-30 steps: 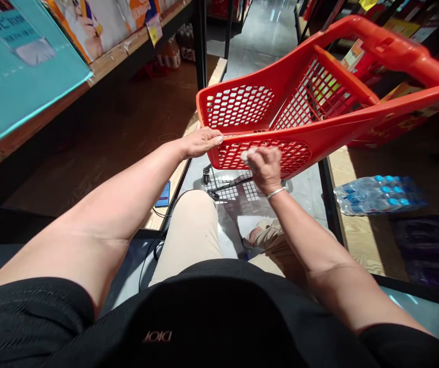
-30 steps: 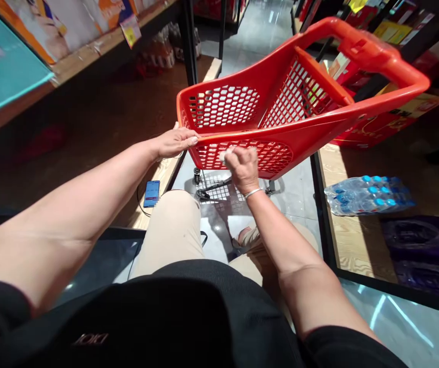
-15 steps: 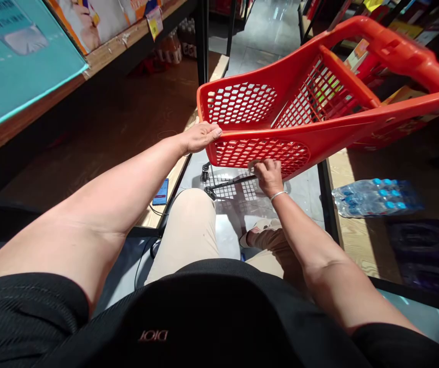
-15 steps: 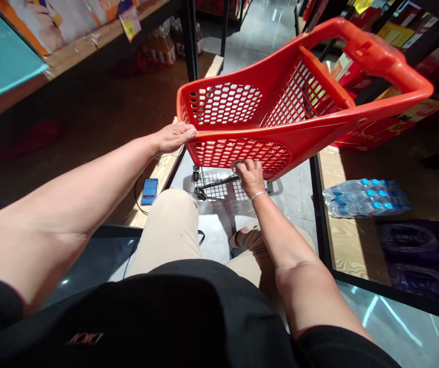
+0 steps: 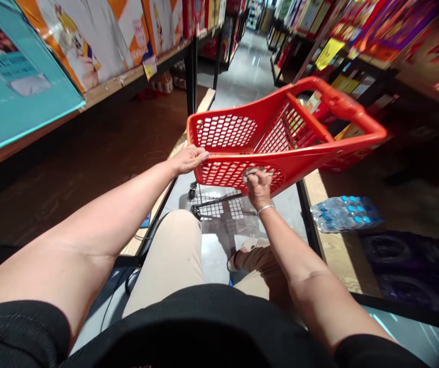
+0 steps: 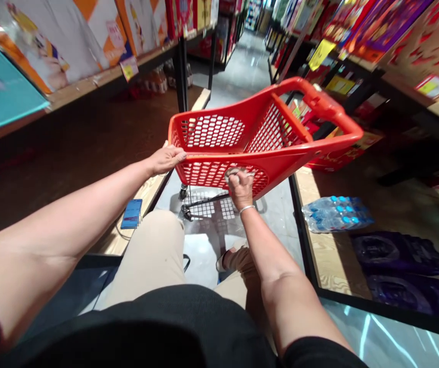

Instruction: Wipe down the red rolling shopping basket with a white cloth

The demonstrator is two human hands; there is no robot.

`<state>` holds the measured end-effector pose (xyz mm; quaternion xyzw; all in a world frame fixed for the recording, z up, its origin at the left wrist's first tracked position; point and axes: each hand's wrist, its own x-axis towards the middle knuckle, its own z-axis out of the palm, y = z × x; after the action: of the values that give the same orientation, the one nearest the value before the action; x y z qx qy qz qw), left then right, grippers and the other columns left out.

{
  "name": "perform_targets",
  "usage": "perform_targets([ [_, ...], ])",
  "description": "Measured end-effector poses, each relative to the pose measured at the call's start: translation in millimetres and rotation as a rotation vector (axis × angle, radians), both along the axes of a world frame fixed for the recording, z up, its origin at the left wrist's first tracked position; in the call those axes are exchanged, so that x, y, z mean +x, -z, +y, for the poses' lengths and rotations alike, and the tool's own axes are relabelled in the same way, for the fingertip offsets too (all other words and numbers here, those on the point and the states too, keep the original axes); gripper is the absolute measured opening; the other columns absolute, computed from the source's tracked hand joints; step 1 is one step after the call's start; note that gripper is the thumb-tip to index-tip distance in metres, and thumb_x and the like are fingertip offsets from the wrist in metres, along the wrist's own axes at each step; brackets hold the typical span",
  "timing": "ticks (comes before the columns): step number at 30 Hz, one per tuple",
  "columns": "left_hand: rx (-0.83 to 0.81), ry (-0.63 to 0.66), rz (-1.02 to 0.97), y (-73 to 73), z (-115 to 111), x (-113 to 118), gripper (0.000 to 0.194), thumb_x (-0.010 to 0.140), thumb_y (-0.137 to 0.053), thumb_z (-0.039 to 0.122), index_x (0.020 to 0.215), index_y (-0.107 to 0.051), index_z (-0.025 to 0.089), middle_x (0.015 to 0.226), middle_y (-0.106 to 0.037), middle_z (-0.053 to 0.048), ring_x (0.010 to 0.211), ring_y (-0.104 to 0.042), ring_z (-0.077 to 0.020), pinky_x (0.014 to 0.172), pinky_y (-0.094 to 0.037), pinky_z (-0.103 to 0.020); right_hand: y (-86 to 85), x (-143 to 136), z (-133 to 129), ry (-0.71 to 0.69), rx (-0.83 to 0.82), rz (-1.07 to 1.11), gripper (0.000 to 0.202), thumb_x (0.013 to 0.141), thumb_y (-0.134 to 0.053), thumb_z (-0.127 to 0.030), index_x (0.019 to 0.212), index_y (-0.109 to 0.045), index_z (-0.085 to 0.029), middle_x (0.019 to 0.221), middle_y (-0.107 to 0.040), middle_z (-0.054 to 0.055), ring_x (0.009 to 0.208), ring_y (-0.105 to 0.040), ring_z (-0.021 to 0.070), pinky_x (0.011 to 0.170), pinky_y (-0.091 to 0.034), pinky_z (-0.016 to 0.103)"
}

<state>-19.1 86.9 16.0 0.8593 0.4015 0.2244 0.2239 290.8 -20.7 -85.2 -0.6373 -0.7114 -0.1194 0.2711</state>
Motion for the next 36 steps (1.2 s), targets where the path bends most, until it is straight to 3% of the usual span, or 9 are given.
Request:
perform_targets([
  [5,0.003,-0.041,-0.026,2.0,2,4,0.052,0.090,-0.036,0.062,0.068,-0.057,0.019,0.071,-0.060,-0.002,0.080,-0.058,-0.0198,0.081,-0.047,-0.029,-8.7,15,-7,-0.242,-0.107,-0.205,0.027,0.091,-0.056,-0.012,0.104,-0.074,-0.027,0.112,-0.063,0.007,0.099,-0.052,0.0228,0.097,-0.046,0.039],
  [11,0.044,-0.041,-0.064,-0.3,-6,7,0.053,0.093,-0.031,0.059,0.067,-0.058,0.020,0.070,-0.062,-0.002,0.078,-0.058,-0.0205,0.084,-0.045,-0.033,-115.0,51,-1,0.103,0.302,-0.045,0.040,0.088,-0.056,-0.018,0.127,-0.063,-0.022,0.136,-0.049,0.013,0.124,-0.044,0.0331,0.103,-0.039,0.051],
  [14,0.055,-0.020,-0.043,-2.6,-12,10,0.053,0.093,-0.031,0.059,0.066,-0.056,0.020,0.071,-0.062,-0.003,0.078,-0.057,-0.0211,0.084,-0.043,-0.035,-147.8,26,5,0.247,0.140,-0.098,0.049,0.081,-0.056,-0.010,0.128,-0.061,-0.019,0.131,-0.051,0.016,0.116,-0.045,0.0330,0.094,-0.040,0.048],
  [19,0.095,-0.033,-0.028,-0.5,-18,15,0.047,0.084,-0.048,0.064,0.071,-0.061,0.020,0.073,-0.062,-0.003,0.081,-0.057,-0.0224,0.085,-0.041,-0.036,-145.4,-70,11,-0.106,-0.133,-0.395,0.037,0.096,-0.046,-0.017,0.130,-0.061,-0.023,0.127,-0.055,0.014,0.101,-0.045,0.0269,0.085,-0.035,0.039],
  [21,0.083,-0.004,-0.047,1.2,-15,13,0.047,0.086,-0.047,0.063,0.073,-0.062,0.020,0.074,-0.064,-0.002,0.080,-0.057,-0.0214,0.085,-0.041,-0.035,-146.0,-78,15,-0.196,-0.149,-0.447,0.039,0.099,-0.045,-0.020,0.134,-0.059,-0.027,0.130,-0.054,0.012,0.099,-0.044,0.0251,0.084,-0.033,0.037],
  [24,0.080,0.051,-0.052,2.6,-5,4,0.046,0.089,-0.044,0.059,0.076,-0.064,0.020,0.079,-0.067,-0.003,0.082,-0.059,-0.0204,0.087,-0.042,-0.035,-161.3,-28,16,-0.181,-0.184,-0.477,0.034,0.099,-0.047,-0.020,0.128,-0.064,-0.028,0.122,-0.057,0.011,0.094,-0.044,0.0230,0.084,-0.032,0.036],
  [30,0.206,-0.071,0.022,-1.5,9,-8,0.034,0.091,-0.048,0.048,0.084,-0.070,0.022,0.104,-0.072,-0.005,0.112,-0.059,-0.0265,0.114,-0.030,-0.052,-202.1,118,-1,0.176,-0.007,-0.423,0.028,0.092,-0.055,-0.027,0.115,-0.070,-0.022,0.119,-0.057,0.013,0.095,-0.046,0.0258,0.083,-0.035,0.039],
  [33,0.295,-0.110,0.037,-6.2,-2,10,0.032,0.091,-0.048,0.033,0.111,-0.072,0.025,0.121,-0.070,-0.006,0.125,-0.054,-0.0271,0.123,-0.016,-0.060,-192.8,113,-4,0.298,0.078,-0.332,0.037,0.084,-0.060,-0.022,0.120,-0.067,-0.020,0.118,-0.056,0.014,0.095,-0.047,0.0274,0.083,-0.037,0.040],
  [36,0.287,-0.063,0.072,-7.4,-19,39,0.054,0.087,-0.051,0.027,0.140,-0.060,0.024,0.129,-0.065,-0.008,0.125,-0.055,-0.0261,0.126,-0.019,-0.054,-159.2,64,6,0.142,0.098,-0.254,0.043,0.078,-0.061,-0.013,0.120,-0.066,-0.020,0.118,-0.056,0.014,0.102,-0.049,0.0272,0.090,-0.040,0.041],
])
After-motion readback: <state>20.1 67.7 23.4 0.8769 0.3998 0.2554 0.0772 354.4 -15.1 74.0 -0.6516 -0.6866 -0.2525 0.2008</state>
